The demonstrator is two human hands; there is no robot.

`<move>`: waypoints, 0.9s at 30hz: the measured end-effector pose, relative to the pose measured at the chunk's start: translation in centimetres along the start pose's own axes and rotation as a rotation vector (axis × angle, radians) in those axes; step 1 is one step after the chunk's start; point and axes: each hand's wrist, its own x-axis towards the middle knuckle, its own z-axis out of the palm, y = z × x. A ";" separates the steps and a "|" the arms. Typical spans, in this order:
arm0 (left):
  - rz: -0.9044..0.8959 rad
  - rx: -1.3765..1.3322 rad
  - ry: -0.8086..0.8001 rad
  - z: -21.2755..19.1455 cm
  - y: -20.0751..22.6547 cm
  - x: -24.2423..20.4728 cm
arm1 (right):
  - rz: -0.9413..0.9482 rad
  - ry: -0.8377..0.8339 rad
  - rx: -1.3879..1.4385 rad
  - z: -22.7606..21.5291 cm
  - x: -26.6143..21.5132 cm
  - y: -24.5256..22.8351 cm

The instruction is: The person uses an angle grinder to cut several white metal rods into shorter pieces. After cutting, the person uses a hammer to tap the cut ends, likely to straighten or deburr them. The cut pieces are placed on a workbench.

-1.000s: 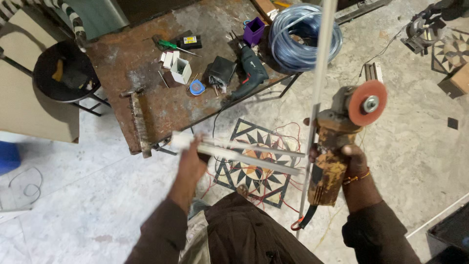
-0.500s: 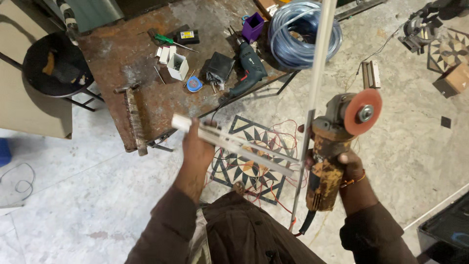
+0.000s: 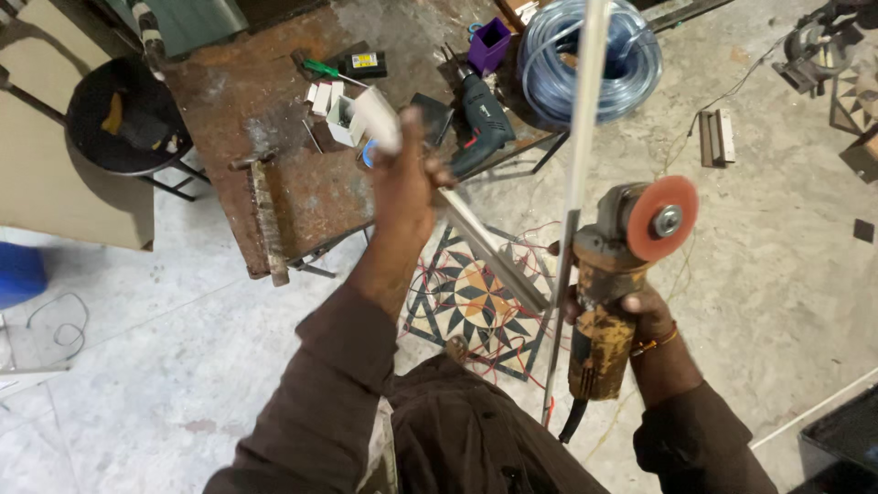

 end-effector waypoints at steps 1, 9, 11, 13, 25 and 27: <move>-0.028 -0.038 0.097 -2.1 -0.5 0.0 | -0.013 0.033 -0.005 -0.2 0.0 0.0; 0.065 -0.226 0.473 -25.5 -0.4 -1.6 | -0.111 0.139 -0.089 -0.5 0.1 -2.0; 0.141 -0.068 0.533 -30.4 -0.1 -2.9 | -0.117 0.156 -0.098 -0.5 0.1 -2.4; 0.114 0.148 0.643 -34.1 -0.5 -4.6 | -0.114 0.179 -0.104 -0.5 -0.2 -2.5; -0.303 1.105 1.037 -38.0 -5.6 -6.6 | 0.002 0.196 -0.185 -0.4 0.6 -1.1; 0.076 1.356 0.555 -31.7 -6.0 -8.1 | 0.020 0.198 -0.197 -0.1 1.0 -0.2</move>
